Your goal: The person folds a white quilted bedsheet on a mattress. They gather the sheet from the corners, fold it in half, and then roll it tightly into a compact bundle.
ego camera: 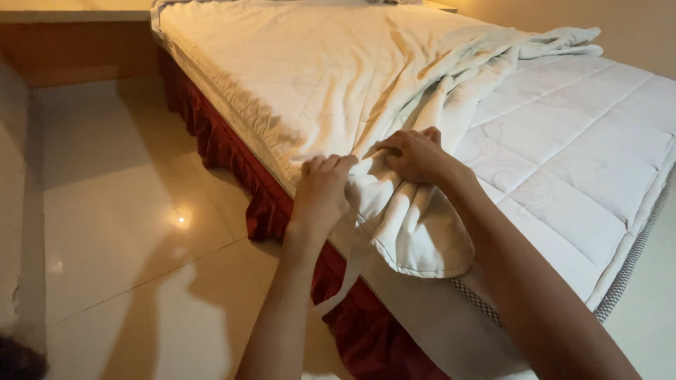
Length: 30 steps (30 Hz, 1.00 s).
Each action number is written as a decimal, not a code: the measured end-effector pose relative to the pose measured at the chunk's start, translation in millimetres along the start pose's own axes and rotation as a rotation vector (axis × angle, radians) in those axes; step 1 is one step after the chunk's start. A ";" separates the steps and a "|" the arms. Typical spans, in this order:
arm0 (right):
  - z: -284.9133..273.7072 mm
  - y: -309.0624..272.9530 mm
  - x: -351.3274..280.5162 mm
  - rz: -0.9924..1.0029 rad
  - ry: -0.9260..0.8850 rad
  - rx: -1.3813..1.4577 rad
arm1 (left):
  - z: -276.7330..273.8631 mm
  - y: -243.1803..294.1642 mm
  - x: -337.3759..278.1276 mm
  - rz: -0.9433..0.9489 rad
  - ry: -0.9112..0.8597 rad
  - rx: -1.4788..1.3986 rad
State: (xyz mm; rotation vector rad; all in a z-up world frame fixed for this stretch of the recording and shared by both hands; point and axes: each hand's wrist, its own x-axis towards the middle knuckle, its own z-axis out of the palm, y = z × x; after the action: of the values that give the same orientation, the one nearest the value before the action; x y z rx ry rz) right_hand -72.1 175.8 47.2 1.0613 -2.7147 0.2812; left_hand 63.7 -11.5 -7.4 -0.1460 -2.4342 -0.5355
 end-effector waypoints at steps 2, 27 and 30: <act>2.3 -2.2 0.0 -0.012 0.032 -0.024 | 9.7 -0.5 -3.2 0.039 0.063 0.030; -1.1 28.2 2.1 0.099 0.125 -0.019 | 8.7 37.1 0.7 -0.164 -0.009 0.070; 1.3 28.3 7.1 0.144 0.073 -0.090 | 18.8 35.9 8.0 -0.154 0.034 0.140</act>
State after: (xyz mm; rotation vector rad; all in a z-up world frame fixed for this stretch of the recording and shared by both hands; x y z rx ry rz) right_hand -96.8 191.3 45.0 0.8176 -2.7143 0.2137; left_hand 55.0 28.8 -3.8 0.1091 -2.4529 -0.4287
